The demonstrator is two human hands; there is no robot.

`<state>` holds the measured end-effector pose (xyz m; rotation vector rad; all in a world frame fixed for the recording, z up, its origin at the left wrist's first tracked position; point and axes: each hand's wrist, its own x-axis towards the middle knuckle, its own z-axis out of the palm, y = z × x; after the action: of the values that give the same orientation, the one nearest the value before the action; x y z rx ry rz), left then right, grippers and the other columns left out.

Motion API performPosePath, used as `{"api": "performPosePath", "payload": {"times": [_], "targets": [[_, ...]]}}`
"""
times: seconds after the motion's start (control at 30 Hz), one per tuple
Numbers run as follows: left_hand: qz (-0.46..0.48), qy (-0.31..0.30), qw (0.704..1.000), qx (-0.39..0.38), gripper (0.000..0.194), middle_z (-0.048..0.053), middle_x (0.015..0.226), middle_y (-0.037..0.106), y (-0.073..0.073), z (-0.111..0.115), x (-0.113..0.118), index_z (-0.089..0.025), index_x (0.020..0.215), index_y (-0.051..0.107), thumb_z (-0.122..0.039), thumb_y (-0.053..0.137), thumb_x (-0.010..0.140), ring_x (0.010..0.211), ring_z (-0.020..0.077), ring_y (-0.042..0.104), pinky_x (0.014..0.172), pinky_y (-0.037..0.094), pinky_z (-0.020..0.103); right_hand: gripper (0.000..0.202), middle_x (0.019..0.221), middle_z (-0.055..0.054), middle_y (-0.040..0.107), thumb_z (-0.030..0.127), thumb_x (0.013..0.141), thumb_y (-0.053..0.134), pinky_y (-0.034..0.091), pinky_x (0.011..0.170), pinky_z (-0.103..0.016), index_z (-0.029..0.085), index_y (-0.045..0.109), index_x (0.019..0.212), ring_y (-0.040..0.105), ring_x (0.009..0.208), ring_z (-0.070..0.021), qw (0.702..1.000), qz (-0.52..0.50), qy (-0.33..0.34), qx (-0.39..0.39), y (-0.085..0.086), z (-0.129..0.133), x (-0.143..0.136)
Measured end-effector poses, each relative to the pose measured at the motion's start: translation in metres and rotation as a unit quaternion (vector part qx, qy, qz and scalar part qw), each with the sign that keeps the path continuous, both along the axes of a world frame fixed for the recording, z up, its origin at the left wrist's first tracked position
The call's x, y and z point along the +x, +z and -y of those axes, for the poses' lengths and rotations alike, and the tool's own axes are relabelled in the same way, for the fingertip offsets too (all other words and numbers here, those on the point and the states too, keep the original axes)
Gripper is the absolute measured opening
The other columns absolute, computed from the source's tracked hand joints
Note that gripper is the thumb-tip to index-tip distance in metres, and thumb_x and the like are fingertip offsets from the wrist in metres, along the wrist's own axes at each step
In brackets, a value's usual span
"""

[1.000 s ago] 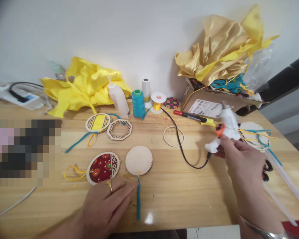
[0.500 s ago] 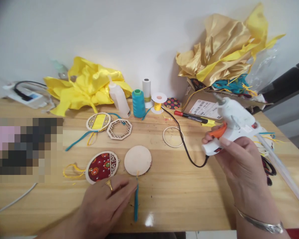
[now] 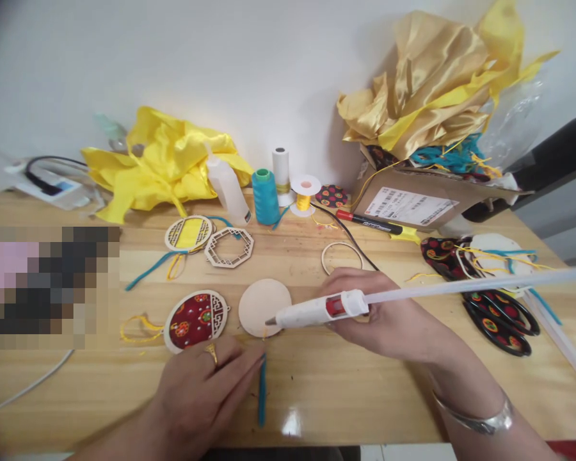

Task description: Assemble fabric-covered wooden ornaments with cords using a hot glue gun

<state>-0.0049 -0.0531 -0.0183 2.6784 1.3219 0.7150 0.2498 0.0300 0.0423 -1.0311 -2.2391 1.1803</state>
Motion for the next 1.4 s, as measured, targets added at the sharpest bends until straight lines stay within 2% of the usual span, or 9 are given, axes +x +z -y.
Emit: {"api": "performPosePath", "payload": {"times": [0.07,0.13,0.2,0.27,0.37,0.53,0.7,0.97,1.4], "targets": [[0.004,0.007,1.0,0.001,0.025,0.002,0.063,0.06,0.0,0.0,0.001,-0.017,0.095,0.064,-0.017,0.039,0.091,0.049,0.0168,0.054,0.045,0.037,0.029,0.013,0.095,-0.007,0.067,0.021,0.078,0.066,0.05,0.074,-0.027,0.018,0.067,0.091,0.061,0.086,-0.0176,1.0,-0.013,-0.006,0.005,-0.002,-0.003,0.0],[0.006,0.007,1.0,0.001,0.026,0.001,0.063,0.059,0.001,0.0,0.001,-0.018,0.094,0.064,-0.018,0.038,0.092,0.048,0.0164,0.053,0.045,0.036,0.029,0.024,0.097,-0.006,0.067,0.026,0.074,0.072,0.051,0.069,-0.025,0.018,0.066,0.096,0.062,0.083,-0.017,0.999,-0.018,-0.001,-0.048,-0.004,-0.006,0.004],[0.008,0.005,1.0,0.004,0.026,0.001,0.062,0.059,0.0,0.0,0.001,-0.018,0.095,0.064,-0.018,0.039,0.092,0.049,0.0163,0.053,0.045,0.035,0.029,0.03,0.082,-0.003,0.066,0.033,0.07,0.075,0.049,0.057,-0.022,0.018,0.066,0.094,0.06,0.07,-0.0146,0.992,-0.027,0.012,-0.119,-0.007,-0.008,0.007],[0.008,0.004,1.0,0.012,0.025,0.001,0.062,0.059,-0.001,0.0,0.0,-0.017,0.098,0.064,-0.017,0.04,0.091,0.05,0.0165,0.053,0.045,0.036,0.029,0.027,0.067,0.0,0.061,0.039,0.071,0.074,0.044,0.047,-0.02,0.016,0.065,0.083,0.054,0.058,-0.012,0.988,-0.04,0.01,-0.151,-0.012,-0.008,0.009],[0.001,-0.002,1.0,0.019,0.025,0.002,0.065,0.06,-0.002,0.0,-0.001,-0.015,0.102,0.063,-0.016,0.04,0.091,0.051,0.0167,0.055,0.046,0.037,0.029,0.029,0.061,0.0,0.056,0.043,0.074,0.07,0.039,0.045,-0.022,0.015,0.062,0.07,0.049,0.054,-0.0114,0.992,-0.04,-0.007,-0.118,-0.018,-0.005,0.007],[0.0,-0.001,1.0,0.01,0.026,0.001,0.062,0.059,-0.002,0.0,-0.001,-0.016,0.1,0.064,-0.017,0.04,0.092,0.048,0.0162,0.054,0.044,0.036,0.029,0.025,0.066,-0.004,0.059,0.038,0.077,0.067,0.04,0.05,-0.025,0.014,0.063,0.074,0.052,0.06,-0.0139,0.999,0.004,-0.016,-0.043,-0.018,-0.001,-0.001],[0.003,-0.001,1.0,0.008,0.024,0.002,0.065,0.061,-0.004,0.001,-0.002,-0.016,0.102,0.064,-0.018,0.043,0.091,0.05,0.0166,0.055,0.045,0.037,0.029,0.024,0.065,-0.004,0.06,0.038,0.078,0.066,0.038,0.049,-0.025,0.015,0.062,0.072,0.053,0.058,-0.0141,1.0,-0.007,0.005,0.024,-0.016,0.001,-0.002],[0.005,0.013,1.0,0.02,0.023,0.003,0.066,0.062,-0.005,0.0,0.0,-0.016,0.103,0.065,-0.02,0.045,0.091,0.051,0.0167,0.056,0.046,0.039,0.029,0.028,0.061,-0.002,0.055,0.038,0.082,0.061,0.036,0.055,-0.028,0.015,0.058,0.067,0.048,0.058,-0.0131,0.998,0.015,0.035,0.051,-0.02,0.001,-0.009],[-0.006,0.021,1.0,0.018,0.023,0.003,0.066,0.063,-0.003,-0.001,0.002,-0.016,0.101,0.065,-0.02,0.045,0.091,0.05,0.0171,0.056,0.044,0.04,0.03,0.029,0.06,0.0,0.052,0.039,0.081,0.062,0.034,0.056,-0.028,0.017,0.054,0.063,0.045,0.059,-0.013,0.997,0.028,0.037,0.068,-0.022,0.0,-0.013]]}}
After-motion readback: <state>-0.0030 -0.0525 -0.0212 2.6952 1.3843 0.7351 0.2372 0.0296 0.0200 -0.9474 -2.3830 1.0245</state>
